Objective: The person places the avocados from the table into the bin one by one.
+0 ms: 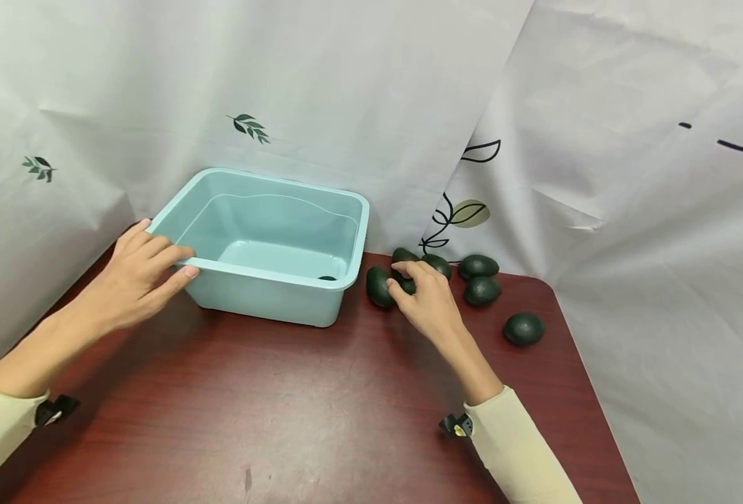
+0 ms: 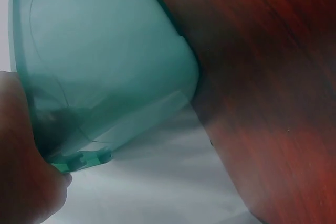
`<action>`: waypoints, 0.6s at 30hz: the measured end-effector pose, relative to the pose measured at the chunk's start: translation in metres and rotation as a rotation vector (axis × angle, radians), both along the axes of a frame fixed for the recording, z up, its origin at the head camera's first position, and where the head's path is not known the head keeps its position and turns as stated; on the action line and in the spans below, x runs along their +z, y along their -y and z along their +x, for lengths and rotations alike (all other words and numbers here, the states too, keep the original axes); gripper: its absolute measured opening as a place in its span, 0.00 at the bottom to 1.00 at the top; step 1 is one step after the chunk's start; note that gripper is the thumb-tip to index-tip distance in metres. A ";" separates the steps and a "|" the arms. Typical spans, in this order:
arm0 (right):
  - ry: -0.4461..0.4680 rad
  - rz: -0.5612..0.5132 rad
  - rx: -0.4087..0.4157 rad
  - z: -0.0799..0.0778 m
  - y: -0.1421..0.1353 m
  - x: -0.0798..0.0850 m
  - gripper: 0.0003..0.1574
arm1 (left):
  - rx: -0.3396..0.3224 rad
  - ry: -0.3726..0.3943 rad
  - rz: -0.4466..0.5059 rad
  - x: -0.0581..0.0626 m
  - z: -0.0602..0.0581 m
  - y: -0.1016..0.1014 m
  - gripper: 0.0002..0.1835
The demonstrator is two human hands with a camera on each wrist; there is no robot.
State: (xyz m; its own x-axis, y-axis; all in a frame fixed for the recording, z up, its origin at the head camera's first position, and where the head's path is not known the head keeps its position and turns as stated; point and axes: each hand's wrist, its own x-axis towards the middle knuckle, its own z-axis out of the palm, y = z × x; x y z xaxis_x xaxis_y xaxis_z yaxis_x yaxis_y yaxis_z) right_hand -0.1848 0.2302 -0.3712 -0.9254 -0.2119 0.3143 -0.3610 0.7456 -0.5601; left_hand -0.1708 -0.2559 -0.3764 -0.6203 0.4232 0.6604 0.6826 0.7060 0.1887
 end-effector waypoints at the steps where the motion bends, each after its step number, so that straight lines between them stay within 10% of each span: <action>1: 0.003 0.002 -0.001 0.000 0.000 0.000 0.23 | 0.001 0.003 -0.006 0.001 0.000 0.000 0.29; 18: 0.105 0.059 -0.039 -0.001 -0.004 0.000 0.27 | 0.049 -0.043 -0.010 0.001 -0.003 -0.003 0.39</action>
State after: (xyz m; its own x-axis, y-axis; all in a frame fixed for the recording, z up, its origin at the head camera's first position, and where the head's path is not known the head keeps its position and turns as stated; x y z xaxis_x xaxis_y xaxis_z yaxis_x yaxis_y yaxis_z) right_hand -0.1854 0.2338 -0.3713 -0.9605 -0.1905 0.2030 -0.2726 0.7910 -0.5477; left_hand -0.1743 -0.2534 -0.3751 -0.6118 0.3997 0.6826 0.6546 0.7403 0.1532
